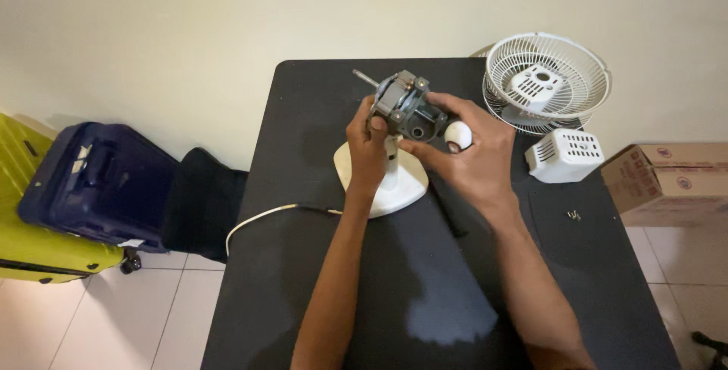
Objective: The person disassembles a small white electrical appliance on a table. They use a screwdriver to remove screws from the base and motor housing, then separate the casing and motor components.
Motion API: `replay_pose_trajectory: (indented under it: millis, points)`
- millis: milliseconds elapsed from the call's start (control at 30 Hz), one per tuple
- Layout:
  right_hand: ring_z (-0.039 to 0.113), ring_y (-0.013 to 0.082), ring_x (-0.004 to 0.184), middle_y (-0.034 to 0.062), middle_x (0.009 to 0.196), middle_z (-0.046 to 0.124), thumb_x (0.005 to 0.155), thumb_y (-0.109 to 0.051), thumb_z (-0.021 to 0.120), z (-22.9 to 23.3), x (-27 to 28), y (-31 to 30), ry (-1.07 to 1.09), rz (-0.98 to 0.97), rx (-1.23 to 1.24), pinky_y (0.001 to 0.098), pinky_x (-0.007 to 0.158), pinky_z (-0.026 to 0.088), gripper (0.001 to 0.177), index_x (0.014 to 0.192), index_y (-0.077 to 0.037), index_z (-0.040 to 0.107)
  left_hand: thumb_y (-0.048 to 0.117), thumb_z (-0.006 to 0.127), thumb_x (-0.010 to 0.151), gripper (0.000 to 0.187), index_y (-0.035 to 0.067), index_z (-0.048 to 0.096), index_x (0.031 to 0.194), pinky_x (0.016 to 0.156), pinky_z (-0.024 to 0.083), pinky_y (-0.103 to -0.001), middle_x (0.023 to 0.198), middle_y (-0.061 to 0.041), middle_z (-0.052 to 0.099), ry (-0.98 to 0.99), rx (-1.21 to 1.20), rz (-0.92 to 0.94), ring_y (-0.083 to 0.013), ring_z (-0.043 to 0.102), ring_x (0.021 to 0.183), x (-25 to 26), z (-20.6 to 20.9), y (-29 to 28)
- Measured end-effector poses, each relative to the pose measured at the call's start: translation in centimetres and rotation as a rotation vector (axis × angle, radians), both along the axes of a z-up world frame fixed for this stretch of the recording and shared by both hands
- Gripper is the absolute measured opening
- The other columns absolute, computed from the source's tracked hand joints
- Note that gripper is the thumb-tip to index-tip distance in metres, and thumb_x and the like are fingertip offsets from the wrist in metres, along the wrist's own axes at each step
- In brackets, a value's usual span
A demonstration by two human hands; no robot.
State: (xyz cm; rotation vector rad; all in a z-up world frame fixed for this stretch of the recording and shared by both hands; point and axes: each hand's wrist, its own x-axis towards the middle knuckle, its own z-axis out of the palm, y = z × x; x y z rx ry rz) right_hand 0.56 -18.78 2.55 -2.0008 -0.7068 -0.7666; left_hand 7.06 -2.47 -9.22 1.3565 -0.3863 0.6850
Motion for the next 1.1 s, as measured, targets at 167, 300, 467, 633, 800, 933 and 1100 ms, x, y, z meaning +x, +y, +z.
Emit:
replay_pose_trajectory:
  millis: [167, 300, 467, 633, 800, 933, 1100]
  points:
    - [0.076, 0.0187, 0.096, 0.0132, 0.11, 0.077, 0.073, -0.03, 0.096, 0.1, 0.0, -0.4, 0.043, -0.006, -0.02, 0.031, 0.085, 0.06, 0.063, 0.124, -0.001, 0.072, 0.083, 0.043, 0.094, 0.094, -0.002, 0.066, 0.127, 0.065, 0.043, -0.025, 0.083, -0.001, 0.059, 0.048, 0.049, 0.061, -0.0077, 0.055, 0.077, -0.1, -0.1, -0.1]
    - [0.075, 0.018, 0.092, 0.012, 0.108, 0.078, 0.071, -0.031, 0.097, 0.2, -0.1, -0.9, 0.105, -0.027, -0.071, 0.0309, 0.08, 0.06, 0.066, 0.124, -0.002, 0.072, 0.087, 0.04, 0.091, 0.101, -0.001, 0.058, 0.137, 0.078, 0.056, -0.027, 0.104, -0.006, 0.069, -0.035, 0.085, -0.003, -0.0118, 0.068, 0.094, -0.5, -0.1, 0.0]
    - [0.074, 0.0186, 0.098, 0.013, 0.116, 0.076, 0.068, -0.031, 0.096, 0.2, -0.1, -1.9, 0.119, 0.039, -0.103, 0.0326, 0.083, 0.059, 0.075, 0.131, -0.002, 0.068, 0.087, 0.044, 0.092, 0.105, -0.002, 0.048, 0.147, 0.089, 0.058, -0.034, 0.125, -0.016, 0.067, -0.009, 0.159, -0.004, -0.0195, 0.068, 0.108, -1.0, 0.1, 0.8]
    - [0.074, 0.0146, 0.088, 0.0098, 0.107, 0.077, 0.069, -0.027, 0.093, 0.6, 0.3, -3.5, 0.242, 0.088, -0.107, 0.0297, 0.076, 0.058, 0.068, 0.128, -0.004, 0.069, 0.084, 0.048, 0.095, 0.102, 0.0, 0.043, 0.152, 0.106, 0.053, -0.04, 0.138, -0.019, 0.061, 0.004, 0.197, 0.006, -0.0274, 0.063, 0.127, -1.9, 0.4, 0.6]
    - [0.07, 0.0129, 0.074, 0.006, 0.089, 0.078, 0.076, -0.022, 0.09, 0.9, 0.3, -4.3, 0.364, 0.057, -0.141, 0.0284, 0.064, 0.053, 0.045, 0.116, -0.006, 0.076, 0.082, 0.043, 0.093, 0.099, 0.004, 0.04, 0.154, 0.095, 0.054, -0.037, 0.133, -0.015, 0.061, 0.055, 0.103, -0.006, -0.0227, 0.062, 0.113, -2.1, -0.1, -0.1]
    - [0.069, 0.0144, 0.071, 0.006, 0.089, 0.079, 0.074, -0.02, 0.09, 1.6, -0.1, -4.1, 0.371, 0.082, -0.15, 0.0293, 0.062, 0.052, 0.049, 0.118, -0.006, 0.076, 0.076, 0.039, 0.099, 0.092, 0.004, 0.045, 0.155, 0.092, 0.048, -0.035, 0.123, -0.012, 0.06, 0.098, 0.056, 0.011, -0.0183, 0.056, 0.107, -1.8, -2.1, -0.5]
    - [0.072, 0.0195, 0.085, 0.0132, 0.101, 0.073, 0.062, -0.028, 0.096, 1.2, -1.2, -1.7, 0.126, 0.047, -0.165, 0.033, 0.072, 0.058, 0.071, 0.119, 0.002, 0.068, 0.075, 0.028, 0.102, 0.09, 0.002, 0.05, 0.149, 0.092, 0.049, -0.03, 0.118, -0.008, 0.064, 0.155, -0.071, -0.059, -0.0132, 0.057, 0.103, 0.3, -5.9, 0.4]
